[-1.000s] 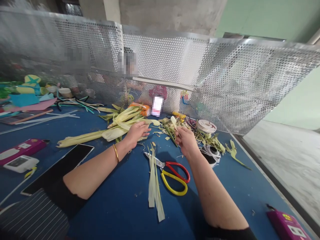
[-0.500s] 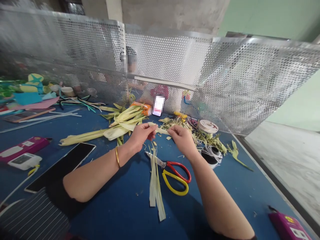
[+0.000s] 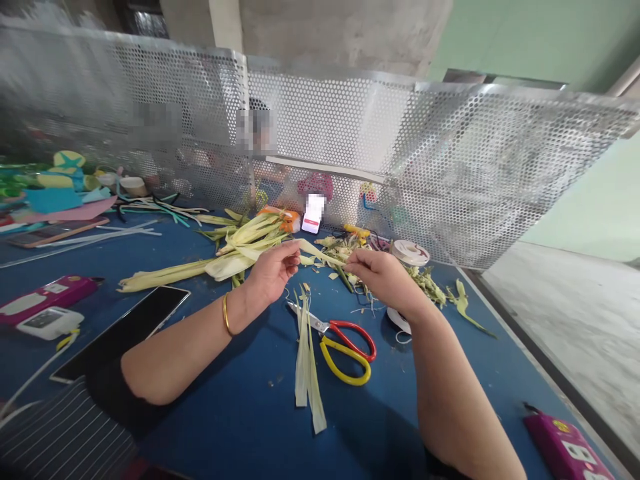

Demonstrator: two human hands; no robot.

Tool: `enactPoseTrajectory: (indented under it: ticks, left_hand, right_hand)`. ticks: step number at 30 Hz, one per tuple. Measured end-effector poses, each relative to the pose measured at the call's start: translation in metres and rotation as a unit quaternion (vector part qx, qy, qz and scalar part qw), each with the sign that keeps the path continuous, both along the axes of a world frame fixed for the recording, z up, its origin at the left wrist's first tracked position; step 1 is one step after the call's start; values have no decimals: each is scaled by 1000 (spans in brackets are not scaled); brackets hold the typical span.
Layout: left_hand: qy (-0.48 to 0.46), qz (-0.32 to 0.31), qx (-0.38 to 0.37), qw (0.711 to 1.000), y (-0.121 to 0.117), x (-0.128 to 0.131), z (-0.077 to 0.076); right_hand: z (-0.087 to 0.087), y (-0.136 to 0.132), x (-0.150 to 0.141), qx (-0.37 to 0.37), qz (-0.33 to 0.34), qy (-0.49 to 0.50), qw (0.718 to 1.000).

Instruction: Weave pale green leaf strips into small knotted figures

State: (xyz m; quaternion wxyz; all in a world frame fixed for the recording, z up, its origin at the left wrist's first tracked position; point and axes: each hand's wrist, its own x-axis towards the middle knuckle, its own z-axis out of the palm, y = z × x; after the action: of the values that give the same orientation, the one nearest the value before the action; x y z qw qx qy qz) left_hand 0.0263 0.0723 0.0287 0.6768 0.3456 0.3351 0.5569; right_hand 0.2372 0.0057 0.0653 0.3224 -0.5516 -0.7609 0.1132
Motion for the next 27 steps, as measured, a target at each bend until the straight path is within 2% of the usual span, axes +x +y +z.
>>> enactPoseTrajectory:
  ticks: [2,4,5,7,8,10,11,13,16,18,20,22,24,25,26,27]
  left_hand:
    - [30,26,-2,999,-2,-4,2]
    - [91,85,3,992,-7,-10,3]
    - [130,124,28,983,-11,-13,3]
    - [208,150,153,954,-22,-18,3]
    - [255,128,242,927,-29,-20,3]
    - [339,39,381,859,-43,-23,3]
    - [371,-6,413,832,-49,-23,2]
    - [423,-80,400,809,-57,-25,-1]
    - [421,-145,351,824,-60,-28,-9]
    - [397,-178,309,845,-60,-31,-15]
    - [370,-198,237,876,-59,-32,-22]
    - [337,-211,157,904,-58,-32,-27]
    - [298,-215,101,925,-58,-31,-29]
    - [278,-212,85,933,-58,-30,-30]
    - [260,-205,73,941,-59,-28,-30]
    - [247,-196,62,947,-60,-27,-30]
  right_hand:
    - [4,-4,5,45,-75,-47,995]
    - [8,-9,6,90,-157,-107,978]
    - [9,-11,5,101,-174,-133,971]
    - [9,-15,-5,82,-145,-163,972]
    - [7,-17,-12,61,-109,-164,978]
    - [2,-21,-30,20,-41,-147,988]
    - [-1,-24,-39,10,-18,-135,991]
    - [-7,-28,-52,5,1,-108,994]
    - [-18,-32,-55,-11,7,-30,999]
    - [-27,-34,-45,-27,2,62,998]
    - [-36,-36,-31,-31,-53,160,985]
    - [-45,-37,-18,29,-182,281,942]
    - [-53,-37,-10,92,-285,385,873]
    - [-56,-37,-10,102,-305,425,846]
    - [-59,-37,-12,89,-300,457,832]
    - [-61,-38,-18,51,-271,481,832]
